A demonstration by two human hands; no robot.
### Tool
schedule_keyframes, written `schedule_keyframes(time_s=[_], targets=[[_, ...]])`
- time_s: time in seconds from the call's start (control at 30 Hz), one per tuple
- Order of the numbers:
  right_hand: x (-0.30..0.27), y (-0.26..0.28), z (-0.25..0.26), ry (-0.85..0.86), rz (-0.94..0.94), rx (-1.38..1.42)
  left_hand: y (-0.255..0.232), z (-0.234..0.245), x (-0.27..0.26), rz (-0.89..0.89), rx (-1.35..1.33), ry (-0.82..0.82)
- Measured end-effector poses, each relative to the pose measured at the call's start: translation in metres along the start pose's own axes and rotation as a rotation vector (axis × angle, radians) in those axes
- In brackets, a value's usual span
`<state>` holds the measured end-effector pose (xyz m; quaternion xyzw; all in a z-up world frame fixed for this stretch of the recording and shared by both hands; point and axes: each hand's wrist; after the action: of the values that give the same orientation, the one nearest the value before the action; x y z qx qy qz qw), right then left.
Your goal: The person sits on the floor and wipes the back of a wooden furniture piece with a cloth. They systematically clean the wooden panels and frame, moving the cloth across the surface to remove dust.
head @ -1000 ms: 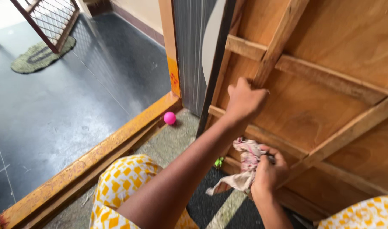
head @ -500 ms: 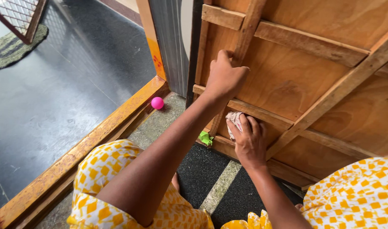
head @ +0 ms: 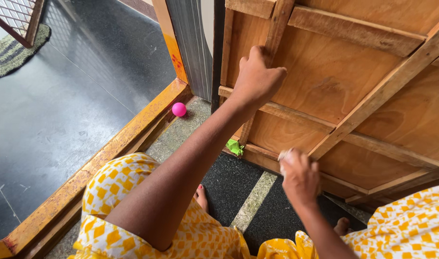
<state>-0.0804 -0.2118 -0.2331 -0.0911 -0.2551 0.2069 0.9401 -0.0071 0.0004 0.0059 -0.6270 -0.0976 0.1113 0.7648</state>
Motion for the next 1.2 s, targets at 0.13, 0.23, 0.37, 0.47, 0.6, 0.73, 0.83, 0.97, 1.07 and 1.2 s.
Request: schedule_keyframes(time_s=[0.13, 0.23, 0.37, 0.47, 0.6, 0.73, 0.83, 0.97, 1.07, 1.2], targets=[[0.011, 0.009, 0.004, 0.222, -0.18, 0.284, 0.005, 0.005, -0.008, -0.04, 0.02, 0.018], [0.041, 0.002, 0.03, -0.168, -0.211, 0.425, 0.012, 0.006, -0.014, -0.005, 0.088, 0.081], [0.09, -0.031, 0.081, -0.684, -0.215, 0.321, 0.03, 0.018, -0.029, -0.007, 0.165, 0.159], [0.111, -0.074, 0.107, -0.888, -0.402, 0.338, 0.046, 0.024, -0.04, -0.005, 0.21, 0.205], [0.089, -0.145, 0.075, -0.807, -0.412, 0.206, 0.055, 0.033, -0.051, -0.023, 0.228, 0.237], [0.062, -0.228, -0.017, -0.724, -0.923, 0.545, 0.055, 0.038, -0.052, -0.09, 0.284, 0.229], [0.064, -0.25, -0.035, -0.701, -1.14, 0.963, 0.05, 0.035, -0.052, -0.07, 0.313, 0.249], [0.087, -0.197, 0.039, -0.708, -0.73, 0.789, 0.041, 0.019, -0.052, -0.037, 0.353, 0.29], [0.091, -0.153, 0.107, -0.703, -0.443, 0.418, 0.038, -0.001, -0.048, -0.11, 0.335, 0.335], [0.093, -0.145, 0.117, -0.634, -0.493, 0.762, 0.038, -0.033, -0.036, -0.149, 0.288, 0.421]])
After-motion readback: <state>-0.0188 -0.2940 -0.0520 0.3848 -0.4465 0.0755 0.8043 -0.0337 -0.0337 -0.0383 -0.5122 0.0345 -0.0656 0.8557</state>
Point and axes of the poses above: each hand's wrist, its own x-axis towards the middle knuckle, its own z-axis out of the back of the hand, y = z × x, and after that the axes turned 14 degrees about -x, right-handed
